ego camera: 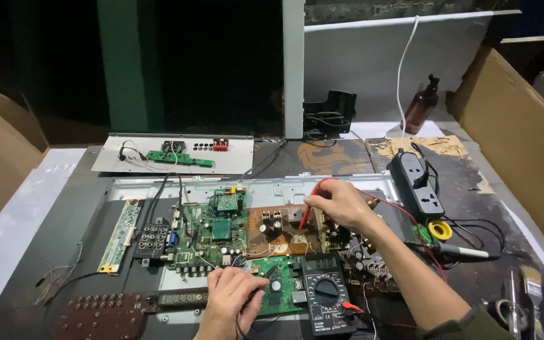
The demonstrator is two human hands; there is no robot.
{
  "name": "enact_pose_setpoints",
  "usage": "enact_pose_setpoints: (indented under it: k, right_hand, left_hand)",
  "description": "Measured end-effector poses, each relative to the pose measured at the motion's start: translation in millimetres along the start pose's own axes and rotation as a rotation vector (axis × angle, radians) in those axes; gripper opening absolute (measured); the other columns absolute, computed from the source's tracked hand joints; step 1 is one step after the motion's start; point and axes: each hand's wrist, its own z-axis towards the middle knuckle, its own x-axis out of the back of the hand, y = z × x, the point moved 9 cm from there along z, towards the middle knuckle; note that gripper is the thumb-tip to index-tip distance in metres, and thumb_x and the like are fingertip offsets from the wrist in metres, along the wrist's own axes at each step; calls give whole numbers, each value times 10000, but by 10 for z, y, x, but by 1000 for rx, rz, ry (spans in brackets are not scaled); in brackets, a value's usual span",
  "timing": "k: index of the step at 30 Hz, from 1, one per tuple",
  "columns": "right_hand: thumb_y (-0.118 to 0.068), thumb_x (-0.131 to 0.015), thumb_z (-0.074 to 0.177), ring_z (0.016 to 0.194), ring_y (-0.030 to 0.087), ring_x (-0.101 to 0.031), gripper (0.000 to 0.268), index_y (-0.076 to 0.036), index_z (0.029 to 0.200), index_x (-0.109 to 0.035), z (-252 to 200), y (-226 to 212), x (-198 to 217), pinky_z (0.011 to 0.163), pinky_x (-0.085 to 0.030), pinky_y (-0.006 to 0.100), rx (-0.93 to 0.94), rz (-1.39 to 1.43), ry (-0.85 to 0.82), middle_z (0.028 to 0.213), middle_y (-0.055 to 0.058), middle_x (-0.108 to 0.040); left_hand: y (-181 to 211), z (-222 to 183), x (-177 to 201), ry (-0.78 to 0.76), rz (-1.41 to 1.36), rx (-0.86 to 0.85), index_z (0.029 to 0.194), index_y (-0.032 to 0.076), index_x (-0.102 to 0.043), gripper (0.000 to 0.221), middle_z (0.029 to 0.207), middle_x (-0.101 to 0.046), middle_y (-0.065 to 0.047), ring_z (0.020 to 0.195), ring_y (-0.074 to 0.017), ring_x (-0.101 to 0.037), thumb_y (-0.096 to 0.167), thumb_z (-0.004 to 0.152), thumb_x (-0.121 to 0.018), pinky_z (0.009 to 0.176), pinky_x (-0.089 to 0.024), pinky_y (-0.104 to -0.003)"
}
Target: Using a multimeter to test electrical components on a disassembled television circuit board.
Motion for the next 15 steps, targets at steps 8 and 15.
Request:
enact_pose_setpoints:
  k: [8,15]
  right_hand:
    - [-377,-702,891,769,154,-602,298,-96,831,-780,162,189,-65,710,-455,323,189,71,69,857,26,-685]
    - [-343,-688,897,840,143,-678,254,-124,845,-804,124,160,-33,796,-495,331,194,106,48,896,18,-763]
  left_hand:
    - [26,18,6,1,4,-18,1017,175,-700,146,868,-691,45,860,-192,-599,240,998,-570,866,-327,-375]
    - [34,27,13,-13,-6,-6,1033,165,-714,141,880,-715,36,871,-199,-610,231,985,-599,877,-330,-380]
